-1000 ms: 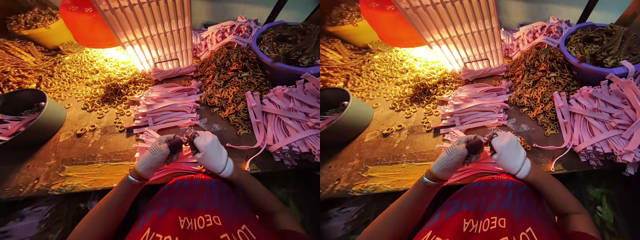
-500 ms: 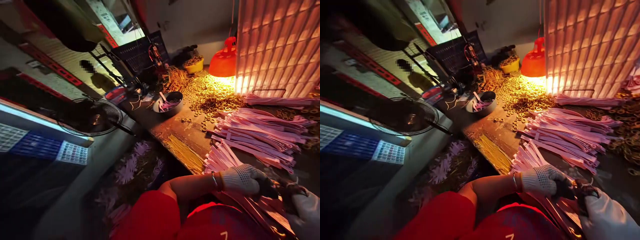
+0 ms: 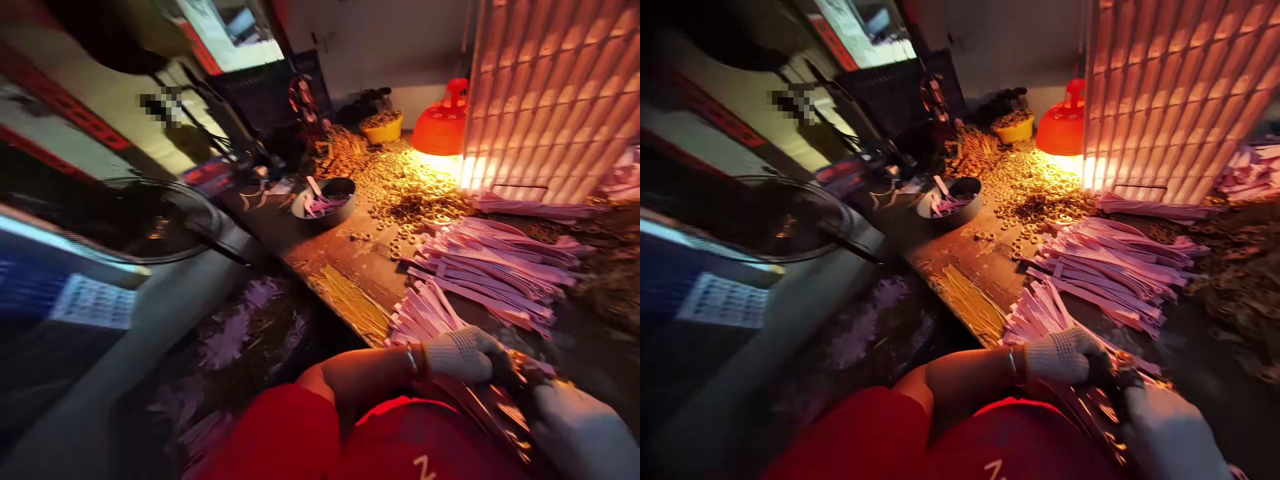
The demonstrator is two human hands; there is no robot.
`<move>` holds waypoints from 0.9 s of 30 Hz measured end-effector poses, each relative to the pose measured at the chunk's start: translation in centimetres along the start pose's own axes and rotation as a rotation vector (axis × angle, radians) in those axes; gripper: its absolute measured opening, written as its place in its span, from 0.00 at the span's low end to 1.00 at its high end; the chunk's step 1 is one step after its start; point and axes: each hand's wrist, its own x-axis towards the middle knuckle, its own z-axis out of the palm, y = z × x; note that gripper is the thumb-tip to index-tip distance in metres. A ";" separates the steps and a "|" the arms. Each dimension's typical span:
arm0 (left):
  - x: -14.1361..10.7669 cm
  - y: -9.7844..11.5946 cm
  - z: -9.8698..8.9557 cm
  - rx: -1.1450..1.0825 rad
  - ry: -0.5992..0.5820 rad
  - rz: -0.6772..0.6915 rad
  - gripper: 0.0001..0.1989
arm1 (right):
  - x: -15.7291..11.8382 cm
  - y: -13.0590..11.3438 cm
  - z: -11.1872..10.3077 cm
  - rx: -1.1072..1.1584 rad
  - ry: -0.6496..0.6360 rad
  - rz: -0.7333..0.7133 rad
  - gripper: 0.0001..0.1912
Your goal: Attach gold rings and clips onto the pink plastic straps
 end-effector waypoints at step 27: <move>-0.5 1.6 0.2 0.118 0.133 0.159 0.16 | 4.2 -2.1 -2.4 -0.534 -0.483 -0.115 0.12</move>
